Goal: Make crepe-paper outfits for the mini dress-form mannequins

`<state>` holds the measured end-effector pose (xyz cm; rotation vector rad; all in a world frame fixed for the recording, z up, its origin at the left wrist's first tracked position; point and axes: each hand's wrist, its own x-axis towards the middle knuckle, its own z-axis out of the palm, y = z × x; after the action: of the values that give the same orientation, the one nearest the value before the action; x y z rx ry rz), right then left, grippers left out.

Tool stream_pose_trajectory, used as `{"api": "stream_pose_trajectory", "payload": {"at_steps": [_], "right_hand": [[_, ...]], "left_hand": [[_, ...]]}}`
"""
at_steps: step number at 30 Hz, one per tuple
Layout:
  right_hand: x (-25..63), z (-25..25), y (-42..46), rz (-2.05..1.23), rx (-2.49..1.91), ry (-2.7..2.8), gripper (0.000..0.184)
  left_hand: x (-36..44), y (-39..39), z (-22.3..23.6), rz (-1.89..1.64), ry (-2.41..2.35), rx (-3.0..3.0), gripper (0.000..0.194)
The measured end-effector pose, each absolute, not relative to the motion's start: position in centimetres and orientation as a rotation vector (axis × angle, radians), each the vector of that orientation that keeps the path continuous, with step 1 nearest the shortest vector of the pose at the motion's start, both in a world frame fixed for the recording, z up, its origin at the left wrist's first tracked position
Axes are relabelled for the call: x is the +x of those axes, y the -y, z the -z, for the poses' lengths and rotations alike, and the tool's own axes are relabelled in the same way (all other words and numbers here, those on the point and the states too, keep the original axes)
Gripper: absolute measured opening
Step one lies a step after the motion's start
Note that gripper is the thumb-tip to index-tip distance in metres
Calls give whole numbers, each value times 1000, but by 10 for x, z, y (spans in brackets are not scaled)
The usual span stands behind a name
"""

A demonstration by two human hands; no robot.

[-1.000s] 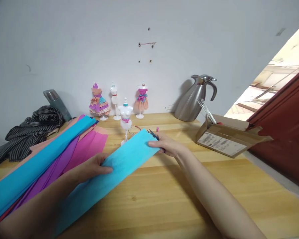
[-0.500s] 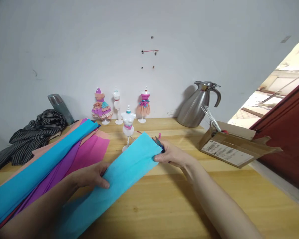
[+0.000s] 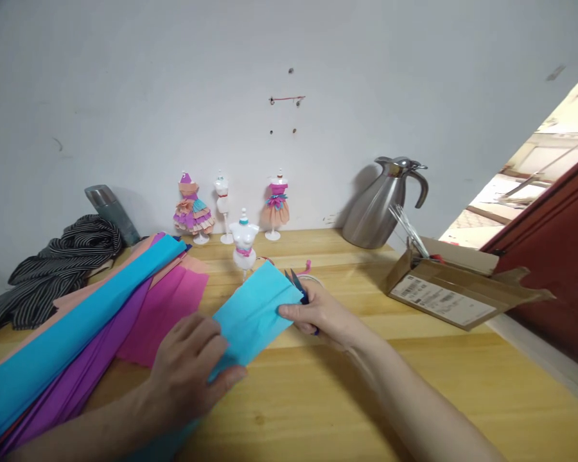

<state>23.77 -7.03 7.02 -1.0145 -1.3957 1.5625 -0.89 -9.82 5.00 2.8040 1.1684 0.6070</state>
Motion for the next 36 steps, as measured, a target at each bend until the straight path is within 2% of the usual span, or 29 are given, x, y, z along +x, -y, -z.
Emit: {"api": "stream_pose_trajectory", "payload": {"at_steps": [2,8,15,25,31,36], "right_hand": [[233,-70,73,-1566,-1040,1375,44],[228,-72,79,-1566,-1053,1380,46],[233,-72,73,-1561,-1074,1384,48],[237,-63,60,-1598,-1120,1396,49],[242,-60,58,-1673,-1068,1396,49],[245,-61,56,-1715,-1015,1346,44]], "left_hand": [[0,105,-49,-609,-1082,2966,36],[23,99,-46,-777,-1002,3164,27],[23,89,-51,-913,-1216,3061,27],[21,79,-35,-735,-1062,3181,22],[12,77,-51,-371,-970,2780,23],[9,72,-70,-294,-944,2190,31]]}}
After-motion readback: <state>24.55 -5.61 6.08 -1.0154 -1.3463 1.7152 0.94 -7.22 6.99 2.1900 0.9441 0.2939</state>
